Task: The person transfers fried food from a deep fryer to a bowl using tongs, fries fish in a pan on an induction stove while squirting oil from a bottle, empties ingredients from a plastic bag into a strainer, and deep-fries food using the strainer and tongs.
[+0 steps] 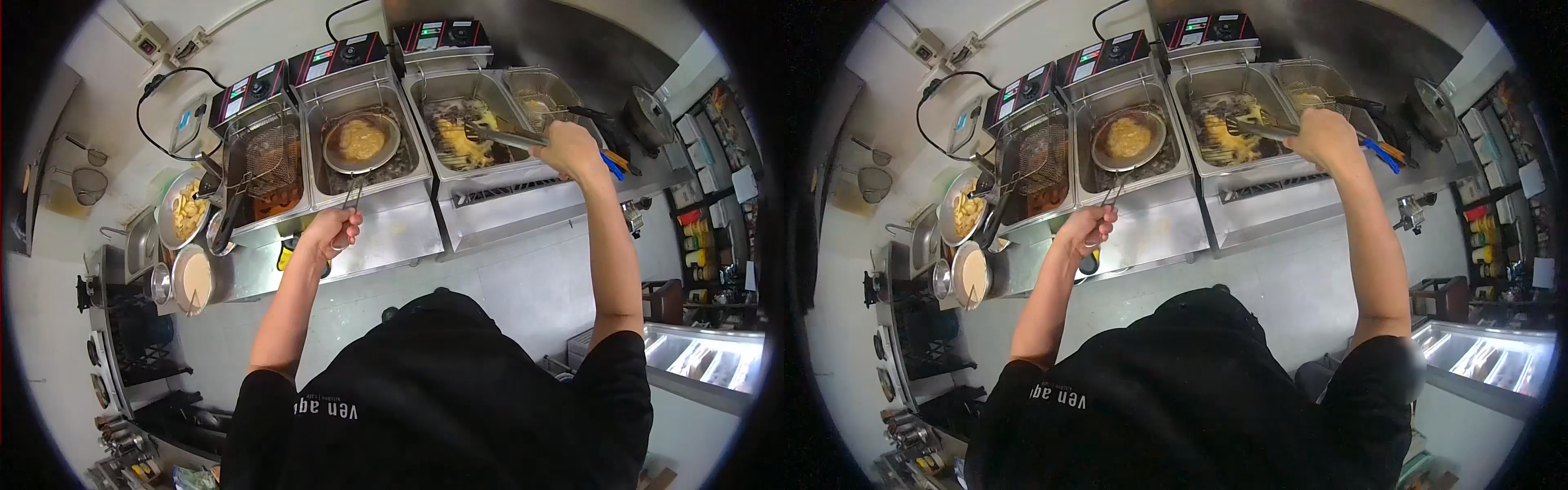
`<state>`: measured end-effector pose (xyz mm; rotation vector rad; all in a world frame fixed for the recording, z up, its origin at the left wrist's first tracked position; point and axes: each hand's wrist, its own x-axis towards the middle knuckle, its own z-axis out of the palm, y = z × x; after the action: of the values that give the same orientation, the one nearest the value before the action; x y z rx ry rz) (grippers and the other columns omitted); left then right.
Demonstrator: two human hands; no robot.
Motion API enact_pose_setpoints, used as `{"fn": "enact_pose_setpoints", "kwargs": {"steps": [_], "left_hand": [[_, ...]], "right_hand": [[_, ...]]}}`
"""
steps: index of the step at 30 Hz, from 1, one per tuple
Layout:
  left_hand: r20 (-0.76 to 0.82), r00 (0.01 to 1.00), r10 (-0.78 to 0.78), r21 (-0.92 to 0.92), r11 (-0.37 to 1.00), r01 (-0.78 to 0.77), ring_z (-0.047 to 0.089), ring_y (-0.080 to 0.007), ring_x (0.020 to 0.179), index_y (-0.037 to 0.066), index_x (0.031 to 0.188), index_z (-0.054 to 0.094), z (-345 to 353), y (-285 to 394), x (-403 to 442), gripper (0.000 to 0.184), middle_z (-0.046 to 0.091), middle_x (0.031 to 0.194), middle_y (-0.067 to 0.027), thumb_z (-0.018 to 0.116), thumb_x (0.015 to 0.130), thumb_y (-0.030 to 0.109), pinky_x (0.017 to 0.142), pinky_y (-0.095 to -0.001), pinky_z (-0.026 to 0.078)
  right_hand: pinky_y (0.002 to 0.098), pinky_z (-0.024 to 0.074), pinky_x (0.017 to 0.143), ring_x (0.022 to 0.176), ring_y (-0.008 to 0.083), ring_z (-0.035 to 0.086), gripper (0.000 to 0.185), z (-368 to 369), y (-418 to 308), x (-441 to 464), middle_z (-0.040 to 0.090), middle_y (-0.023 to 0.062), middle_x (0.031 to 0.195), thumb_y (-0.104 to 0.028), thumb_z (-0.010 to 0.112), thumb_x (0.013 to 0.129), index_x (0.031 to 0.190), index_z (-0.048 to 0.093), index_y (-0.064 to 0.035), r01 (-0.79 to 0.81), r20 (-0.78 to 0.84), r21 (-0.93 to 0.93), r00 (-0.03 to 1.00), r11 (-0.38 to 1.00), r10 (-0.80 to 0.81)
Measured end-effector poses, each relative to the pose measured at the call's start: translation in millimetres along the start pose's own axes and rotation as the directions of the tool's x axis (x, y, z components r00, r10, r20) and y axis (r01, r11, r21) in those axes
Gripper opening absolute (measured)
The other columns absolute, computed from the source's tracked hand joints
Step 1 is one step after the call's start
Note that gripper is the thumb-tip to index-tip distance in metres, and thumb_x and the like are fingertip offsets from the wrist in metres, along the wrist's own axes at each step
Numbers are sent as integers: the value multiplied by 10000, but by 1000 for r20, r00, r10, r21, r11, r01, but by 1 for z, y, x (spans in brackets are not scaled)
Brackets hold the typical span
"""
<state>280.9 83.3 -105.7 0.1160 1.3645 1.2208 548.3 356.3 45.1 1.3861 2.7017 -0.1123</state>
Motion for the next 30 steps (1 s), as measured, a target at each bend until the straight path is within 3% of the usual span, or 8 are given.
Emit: {"fn": "enact_pose_setpoints", "kwargs": {"steps": [5,13,18,22,25,26,28,30], "left_hand": [[63,997,54,62,996,-58,450,-86,508,42,880,483,-5,-11,-12,172,478,686,16,409,955,177,446,-244,417],[80,991,106,62,992,-111,452,-89,483,27,912,488,2,-8,-41,168,477,673,13,423,949,178,409,-236,421],[41,988,151,43,987,-153,441,-84,454,-13,976,465,12,-7,-65,174,473,671,0,430,937,152,380,-231,424],[0,988,157,25,987,-157,435,-77,432,-22,986,462,18,1,-81,160,475,674,-4,426,915,117,352,-227,417],[15,987,160,-4,987,-160,436,-75,428,-38,978,459,19,4,-84,155,484,681,-12,423,908,95,342,-229,402],[14,986,166,-36,986,-166,438,-76,428,-44,976,457,17,4,-87,154,487,683,-15,424,906,89,341,-232,398],[-3,985,175,-33,984,-175,439,-80,427,-54,977,454,21,7,-94,160,489,686,-20,423,904,84,339,-235,396],[31,982,188,-34,982,-187,439,-82,427,-55,985,454,21,6,-98,164,488,684,-19,419,911,87,343,-234,398]], "right_hand": [[348,524,656,562,249,648,340,-1,1,4,621,127,571,-300,666,759,804,648,36,-60,56,25,997,998,58],[340,527,647,574,241,653,304,3,-14,10,641,137,626,-263,637,772,820,649,36,-50,113,37,993,998,46],[373,534,639,602,255,661,219,24,-34,19,663,162,719,-141,586,744,845,660,38,12,128,56,992,998,-19],[375,527,751,864,287,661,254,32,-47,22,656,191,955,-88,556,726,930,671,10,22,131,10,991,1000,-24],[370,509,809,986,299,621,267,34,-55,31,643,181,1021,-90,560,727,957,679,-25,4,167,26,986,1000,-8],[370,509,809,986,299,621,267,39,-56,35,643,181,1021,-90,560,727,957,679,-25,7,166,29,986,1000,-12],[370,537,632,621,261,664,187,48,-61,38,658,182,727,-75,560,710,794,654,62,108,5,86,994,990,-109],[366,537,651,642,259,667,188,52,-69,41,659,187,742,-67,559,708,804,658,61,105,38,87,993,991,-109]]}}
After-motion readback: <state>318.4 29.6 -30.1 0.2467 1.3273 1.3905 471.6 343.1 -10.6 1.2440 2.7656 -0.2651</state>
